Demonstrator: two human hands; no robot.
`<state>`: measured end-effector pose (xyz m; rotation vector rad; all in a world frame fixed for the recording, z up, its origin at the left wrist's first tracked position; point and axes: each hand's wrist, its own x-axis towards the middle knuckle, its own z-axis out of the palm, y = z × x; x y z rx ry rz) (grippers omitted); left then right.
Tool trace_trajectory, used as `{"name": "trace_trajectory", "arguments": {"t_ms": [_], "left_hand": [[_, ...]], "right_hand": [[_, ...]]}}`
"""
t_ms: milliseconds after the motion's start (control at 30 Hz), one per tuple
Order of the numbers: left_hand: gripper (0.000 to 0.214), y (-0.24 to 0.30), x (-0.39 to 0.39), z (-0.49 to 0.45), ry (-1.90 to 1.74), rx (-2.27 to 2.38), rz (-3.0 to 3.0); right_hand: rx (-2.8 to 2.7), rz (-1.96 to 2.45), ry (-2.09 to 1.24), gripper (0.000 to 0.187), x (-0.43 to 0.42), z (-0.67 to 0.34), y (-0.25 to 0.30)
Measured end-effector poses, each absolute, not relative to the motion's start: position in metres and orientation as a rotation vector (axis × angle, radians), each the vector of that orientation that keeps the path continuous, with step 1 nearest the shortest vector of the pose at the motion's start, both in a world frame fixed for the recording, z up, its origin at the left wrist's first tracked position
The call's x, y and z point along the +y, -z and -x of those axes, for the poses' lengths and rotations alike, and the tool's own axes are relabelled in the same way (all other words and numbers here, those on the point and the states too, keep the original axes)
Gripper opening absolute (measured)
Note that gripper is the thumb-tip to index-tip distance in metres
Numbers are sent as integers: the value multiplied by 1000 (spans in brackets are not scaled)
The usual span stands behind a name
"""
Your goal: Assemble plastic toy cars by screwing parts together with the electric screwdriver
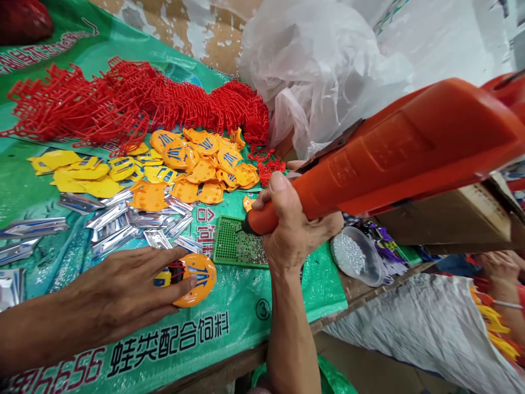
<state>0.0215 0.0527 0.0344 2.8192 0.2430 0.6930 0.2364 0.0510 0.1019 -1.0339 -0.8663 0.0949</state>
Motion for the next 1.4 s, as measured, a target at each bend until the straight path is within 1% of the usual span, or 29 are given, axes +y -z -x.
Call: {"name": "trace_trajectory", "arguments": {"t_ms": [100, 333, 533, 833, 1033, 1167, 1400], "left_hand": [[21, -33, 54, -21, -683, 230, -2846], [19, -37, 54, -22, -592, 242, -2851], [18, -38, 55, -21, -602, 236, -2815], [19, -36, 54, -21, -604, 228, -2828], [17, -35, 55, -22, -623, 213, -2857], [15, -35, 54, -22, -625, 219, -2869], [18, -28, 53, -21, -645, 272, -2882]], "right_hand": [[-893, 1043, -107, 15, 52, -237, -100], [-914, 1031, -94, 13, 50, -232, -100], [-927, 1040, -71, 9, 49, -231, -100], [-918, 1033, -71, 9, 49, -233, -99], [-994, 1016, -149, 11, 52, -236, -100], [-975, 1016, -130, 14, 54, -234, -100], [-883, 1036, -44, 7, 50, -228, -112]]}}
